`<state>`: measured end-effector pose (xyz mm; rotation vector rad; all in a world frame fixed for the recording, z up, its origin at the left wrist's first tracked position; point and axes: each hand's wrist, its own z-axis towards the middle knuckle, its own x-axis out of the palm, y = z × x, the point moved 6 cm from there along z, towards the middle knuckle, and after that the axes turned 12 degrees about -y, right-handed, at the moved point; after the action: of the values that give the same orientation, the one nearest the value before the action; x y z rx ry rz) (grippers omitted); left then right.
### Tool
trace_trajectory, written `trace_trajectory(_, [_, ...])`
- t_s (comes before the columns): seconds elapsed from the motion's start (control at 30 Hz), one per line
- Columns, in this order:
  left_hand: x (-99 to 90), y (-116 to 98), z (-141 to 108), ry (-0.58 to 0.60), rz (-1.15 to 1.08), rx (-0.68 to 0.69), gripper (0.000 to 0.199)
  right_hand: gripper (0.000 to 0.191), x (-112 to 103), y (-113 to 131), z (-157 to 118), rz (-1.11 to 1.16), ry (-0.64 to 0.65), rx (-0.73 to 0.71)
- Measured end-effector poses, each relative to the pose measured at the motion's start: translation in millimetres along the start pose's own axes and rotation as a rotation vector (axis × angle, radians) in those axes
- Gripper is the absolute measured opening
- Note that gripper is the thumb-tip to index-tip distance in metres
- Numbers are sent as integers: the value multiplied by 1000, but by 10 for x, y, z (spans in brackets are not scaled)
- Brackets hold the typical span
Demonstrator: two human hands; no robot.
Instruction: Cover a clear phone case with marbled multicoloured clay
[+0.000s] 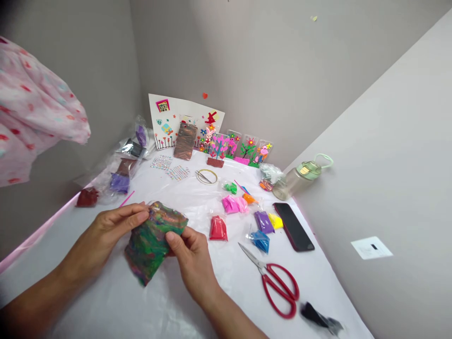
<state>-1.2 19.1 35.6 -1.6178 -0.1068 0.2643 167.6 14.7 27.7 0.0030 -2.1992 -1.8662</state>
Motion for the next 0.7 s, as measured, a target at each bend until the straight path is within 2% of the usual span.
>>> trace_trajectory(0.1, [31,37,5,24,-65,-62,36,30,-15,-18,7,14,-10,5])
trace_trajectory(0.23, [25,1,20,37,-154,-28,51,31,-71,-53,49,43,-52,41])
trace_trajectory(0.37, [51,-38,16,122,-155,-7,38,34,-119,-59,87,108,-100,77])
trace_trajectory(0.5, [123,18,8,191,-253,-119,23,33,-113,-60,104,174,-97,105])
trace_trajectory(0.7, [161,71,-13,149,-306,-216,30,32,-104,-60,106,194,-86,110])
